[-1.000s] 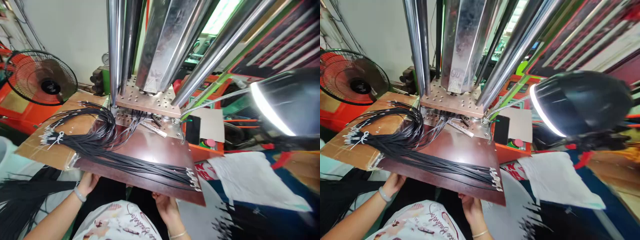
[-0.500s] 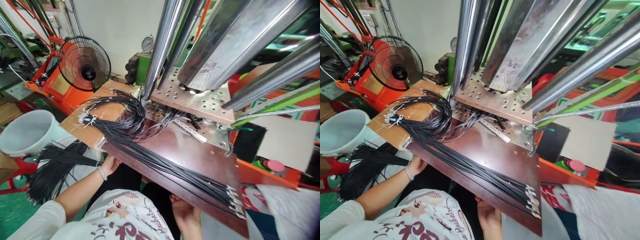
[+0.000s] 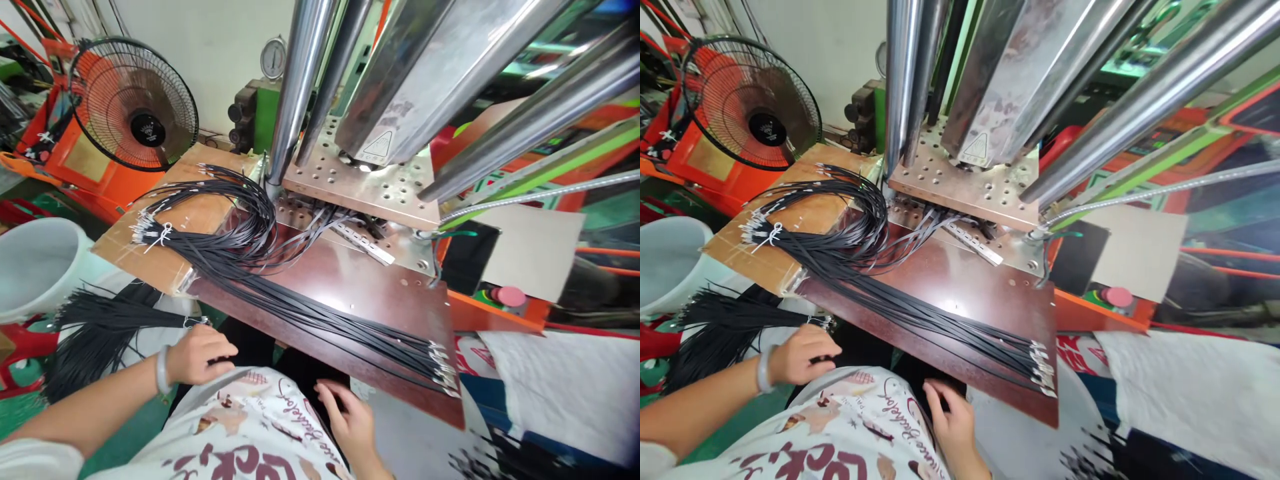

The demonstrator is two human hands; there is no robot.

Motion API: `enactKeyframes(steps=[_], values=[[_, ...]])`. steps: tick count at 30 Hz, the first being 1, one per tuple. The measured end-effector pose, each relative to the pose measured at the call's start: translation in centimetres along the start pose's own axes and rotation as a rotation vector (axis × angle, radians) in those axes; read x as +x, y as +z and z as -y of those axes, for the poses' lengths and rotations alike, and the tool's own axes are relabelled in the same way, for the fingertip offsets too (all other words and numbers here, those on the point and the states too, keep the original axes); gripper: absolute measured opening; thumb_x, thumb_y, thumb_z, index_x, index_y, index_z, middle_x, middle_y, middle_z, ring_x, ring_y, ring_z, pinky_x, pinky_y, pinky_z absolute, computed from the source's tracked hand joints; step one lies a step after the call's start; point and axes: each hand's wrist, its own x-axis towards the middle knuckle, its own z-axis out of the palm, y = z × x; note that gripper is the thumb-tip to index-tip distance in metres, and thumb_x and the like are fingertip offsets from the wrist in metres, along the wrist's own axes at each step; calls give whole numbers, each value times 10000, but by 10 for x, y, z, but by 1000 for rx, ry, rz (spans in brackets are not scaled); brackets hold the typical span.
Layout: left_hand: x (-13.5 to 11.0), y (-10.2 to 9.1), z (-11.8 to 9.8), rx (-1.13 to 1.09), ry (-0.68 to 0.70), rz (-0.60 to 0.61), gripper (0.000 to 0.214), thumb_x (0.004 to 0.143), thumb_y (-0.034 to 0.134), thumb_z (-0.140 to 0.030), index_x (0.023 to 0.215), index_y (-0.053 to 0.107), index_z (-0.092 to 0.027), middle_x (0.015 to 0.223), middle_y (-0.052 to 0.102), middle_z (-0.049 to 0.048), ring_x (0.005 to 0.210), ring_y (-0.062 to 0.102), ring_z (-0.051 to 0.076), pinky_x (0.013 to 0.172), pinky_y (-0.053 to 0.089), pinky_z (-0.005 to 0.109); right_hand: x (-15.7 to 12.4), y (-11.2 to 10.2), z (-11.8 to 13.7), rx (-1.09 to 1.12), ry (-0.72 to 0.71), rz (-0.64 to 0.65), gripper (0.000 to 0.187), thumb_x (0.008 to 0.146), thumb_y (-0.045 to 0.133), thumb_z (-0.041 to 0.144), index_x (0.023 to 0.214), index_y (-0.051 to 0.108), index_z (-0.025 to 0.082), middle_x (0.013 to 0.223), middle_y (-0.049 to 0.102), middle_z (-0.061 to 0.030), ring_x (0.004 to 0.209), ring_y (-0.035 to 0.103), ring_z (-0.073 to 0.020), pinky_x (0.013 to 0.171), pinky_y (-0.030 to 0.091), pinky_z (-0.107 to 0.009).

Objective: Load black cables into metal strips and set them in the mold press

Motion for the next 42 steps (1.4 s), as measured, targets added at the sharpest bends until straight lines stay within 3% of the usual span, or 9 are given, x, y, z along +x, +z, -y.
enactKeyframes(steps=[4, 8, 10, 13, 17, 22, 30, 39, 42], values=[[39, -35, -46, 458, 459, 40, 182, 849, 546, -155, 948, 693, -194, 738, 709, 55, 676, 651, 171, 729, 537, 293, 55, -41, 61, -273, -619, 154, 207, 870, 516, 159, 980, 669, 245, 749, 695, -49, 638, 633, -202, 585, 522, -345], [100, -10, -57, 481, 479, 343, 390, 910, 438, -141, 1259, 606, -188, 1223, 665, 107, 1176, 594, 226, 1061, 426, 386, 170, -76, 76, -926, -424, -84, 241, 907, 474, 241, 1069, 629, 152, 1006, 657, -173, 927, 595, -300, 794, 488, -446], [128, 16, -53, 472, 451, 450, 471, 905, 526, -225, 1373, 514, -175, 1438, 497, 126, 1364, 425, 276, 1172, 269, 448, 217, -88, 67, -1118, -271, -21, 289, 889, 502, 271, 1095, 615, 104, 1038, 625, -203, 981, 558, -337, 821, 459, -462], [162, 47, -43, 486, 427, 478, 617, 841, 653, -318, 1402, 474, -133, 1504, 387, 183, 1410, 328, 360, 1186, 158, 525, 251, -101, 55, -1177, -271, 180, 273, 887, 505, 257, 1097, 599, 109, 1100, 596, -184, 1023, 523, -314, 853, 429, -418], [190, 55, -41, 653, 396, 382, 533, 893, 585, -331, 1360, 492, -91, 1431, 461, 220, 1337, 409, 369, 1126, 260, 535, 238, -124, 55, -1173, -281, 235, 256, 902, 480, 243, 1097, 596, 123, 1084, 606, -165, 1030, 511, -300, 874, 407, -425], [197, 41, -63, 869, 287, 407, 332, 887, 601, -325, 1151, 609, -125, 1114, 608, 143, 1036, 564, 288, 914, 463, 419, 173, -137, 46, -670, -206, -283, 311, 894, 504, 259, 1173, 562, 136, 1068, 640, -133, 968, 589, -244, 862, 472, -404], [246, 25, -92, 666, -158, 877, 291, 837, 570, -440, 700, 591, -184, 660, 589, 7, 622, 540, 171, 584, 365, 260, 99, -101, 19, -227, -289, -787, 131, 858, 607, 243, 976, 647, 202, 887, 660, -42, 832, 622, -179, 796, 510, -362], [277, 41, -105, -18, -498, 1023, 314, 694, 701, -432, 654, 554, -157, 626, 598, 13, 569, 531, 136, 571, 417, 247, 103, -104, 26, -268, -353, -773, 136, 851, 606, 184, 981, 638, 208, 898, 662, -50, 851, 622, -191, 802, 517, -387], [282, 44, -101, -51, -443, 987, 288, 696, 719, -415, 689, 613, -148, 672, 613, 8, 608, 538, 127, 579, 415, 230, 102, -103, 25, -280, -370, -785, 138, 848, 608, 170, 978, 639, 205, 894, 664, -51, 846, 622, -191, 796, 517, -386]])
